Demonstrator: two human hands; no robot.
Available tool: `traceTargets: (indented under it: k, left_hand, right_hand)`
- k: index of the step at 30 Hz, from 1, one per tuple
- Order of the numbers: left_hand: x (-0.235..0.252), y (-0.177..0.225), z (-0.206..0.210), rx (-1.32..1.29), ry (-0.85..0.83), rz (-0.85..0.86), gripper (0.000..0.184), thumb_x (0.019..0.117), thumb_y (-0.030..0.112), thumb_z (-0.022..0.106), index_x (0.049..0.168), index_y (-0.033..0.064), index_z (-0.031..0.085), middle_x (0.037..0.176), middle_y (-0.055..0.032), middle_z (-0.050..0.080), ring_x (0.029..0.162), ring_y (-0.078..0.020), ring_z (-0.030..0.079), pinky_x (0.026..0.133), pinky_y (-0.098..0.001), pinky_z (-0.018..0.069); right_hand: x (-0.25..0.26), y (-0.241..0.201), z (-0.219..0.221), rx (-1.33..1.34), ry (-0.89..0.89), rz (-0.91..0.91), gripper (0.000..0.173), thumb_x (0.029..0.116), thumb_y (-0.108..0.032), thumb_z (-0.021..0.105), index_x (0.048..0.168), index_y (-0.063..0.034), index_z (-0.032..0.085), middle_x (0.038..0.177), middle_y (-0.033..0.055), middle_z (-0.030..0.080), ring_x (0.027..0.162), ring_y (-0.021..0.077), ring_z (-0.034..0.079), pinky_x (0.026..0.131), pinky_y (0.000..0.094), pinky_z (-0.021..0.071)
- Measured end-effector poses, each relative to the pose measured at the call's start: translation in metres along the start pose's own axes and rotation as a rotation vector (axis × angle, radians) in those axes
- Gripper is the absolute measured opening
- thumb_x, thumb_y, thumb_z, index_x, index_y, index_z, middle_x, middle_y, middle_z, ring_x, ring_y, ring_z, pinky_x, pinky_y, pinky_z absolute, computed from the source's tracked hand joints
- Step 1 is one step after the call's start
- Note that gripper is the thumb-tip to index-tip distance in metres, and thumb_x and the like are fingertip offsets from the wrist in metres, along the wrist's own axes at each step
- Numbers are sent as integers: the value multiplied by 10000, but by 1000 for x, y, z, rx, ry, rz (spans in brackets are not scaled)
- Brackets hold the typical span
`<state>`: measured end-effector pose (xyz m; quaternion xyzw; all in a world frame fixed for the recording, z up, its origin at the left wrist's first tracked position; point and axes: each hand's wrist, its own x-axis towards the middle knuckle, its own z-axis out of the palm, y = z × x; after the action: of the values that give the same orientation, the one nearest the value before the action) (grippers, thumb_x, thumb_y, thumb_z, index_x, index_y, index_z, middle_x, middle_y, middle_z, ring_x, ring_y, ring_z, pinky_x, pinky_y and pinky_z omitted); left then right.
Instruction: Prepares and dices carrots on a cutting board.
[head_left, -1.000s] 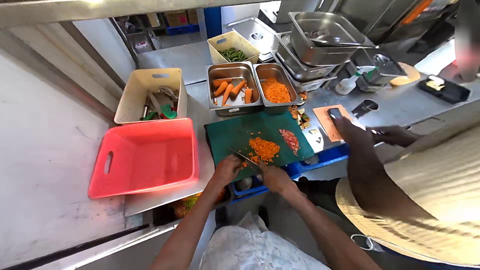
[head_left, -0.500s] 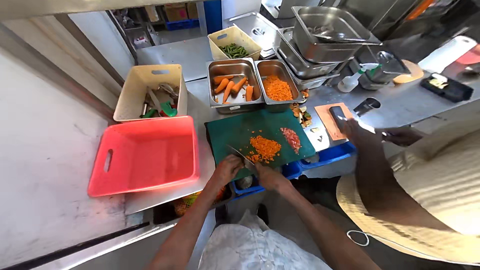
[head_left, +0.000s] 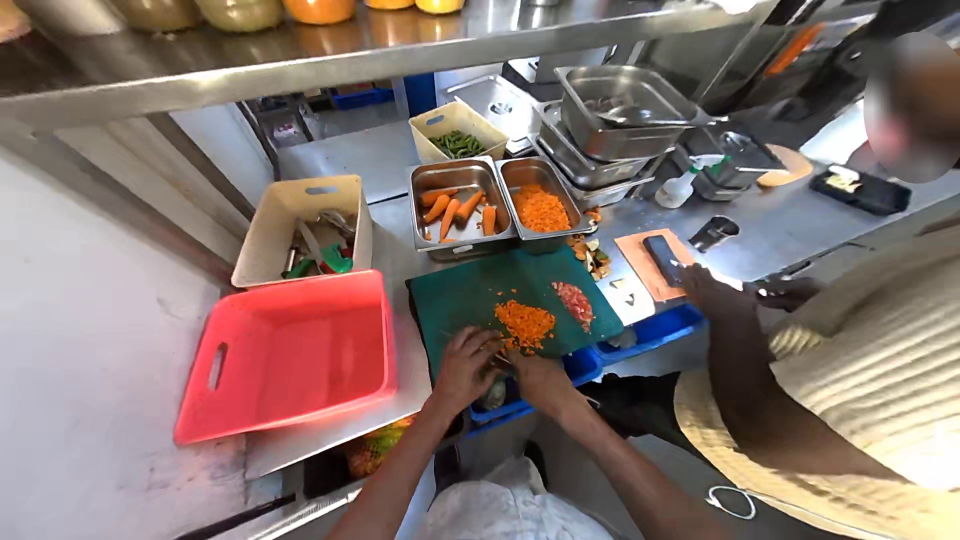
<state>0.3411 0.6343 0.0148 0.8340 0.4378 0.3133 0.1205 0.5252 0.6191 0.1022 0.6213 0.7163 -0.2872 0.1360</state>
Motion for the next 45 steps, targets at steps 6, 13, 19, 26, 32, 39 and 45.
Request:
traceTargets:
  k: [6,13,19,26,32,39,45]
  left_hand:
    - [41,0,13,-34,-211,68,146,931,338,750,967,211,813,1141,93,755,1347,-158,551,1247,-476,292]
    - [34,-29,11,-107,-88,-3,201,909,424,765,1033,274,814,1285,149,706,1436,-143,470,1231,-455,347]
    - [11,-29,23,-48,93,-493,682,896,609,698,1449,221,605,1575,7,494,1506,-236,383,1232,-495,345]
    - [23,-14,38,104,58,-609,778,965,650,552,1521,107,500,1619,-98,421,1535,-309,319,1264,-531,240]
    - [20,-16,39,66,128,-579,632,1055,535,421,1507,102,513,1598,-85,455,1514,-269,369,1262,-496,271]
    - [19,-17,39,34,144,-563,615,1073,507,396,1508,88,508,1591,-101,461,1517,-277,365,1266,-519,253]
    - [15,-18,40,-32,193,-576,569,1084,448,401,1504,79,510,1580,-100,476,1487,-265,415,1250,-501,303]
  right_hand:
    - [-17,33,-21,29,216,-28,273,972,-214,640,1241,-181,675,1115,136,726,1062,354,699,891,593,554]
    - [-59,125,-13,360,236,-56,281,960,-239,679,1240,-214,692,997,62,726,885,239,695,838,515,575]
    - [-42,150,39,446,597,106,329,1030,-246,606,1346,-181,675,1109,107,734,988,263,705,921,504,575]
    - [9,86,29,293,498,315,440,1041,-141,508,1476,-167,565,1316,225,642,1143,391,673,973,545,557]
    - [21,37,27,283,380,334,505,1044,-154,492,1547,-131,462,1293,266,625,1122,404,673,970,523,559]
    - [13,19,18,290,276,187,484,1035,-171,503,1518,-192,518,1337,219,625,1159,373,665,998,523,543]
    - [27,54,-1,314,442,157,391,1039,-199,556,1425,-203,615,1222,172,691,1095,345,692,946,538,566]
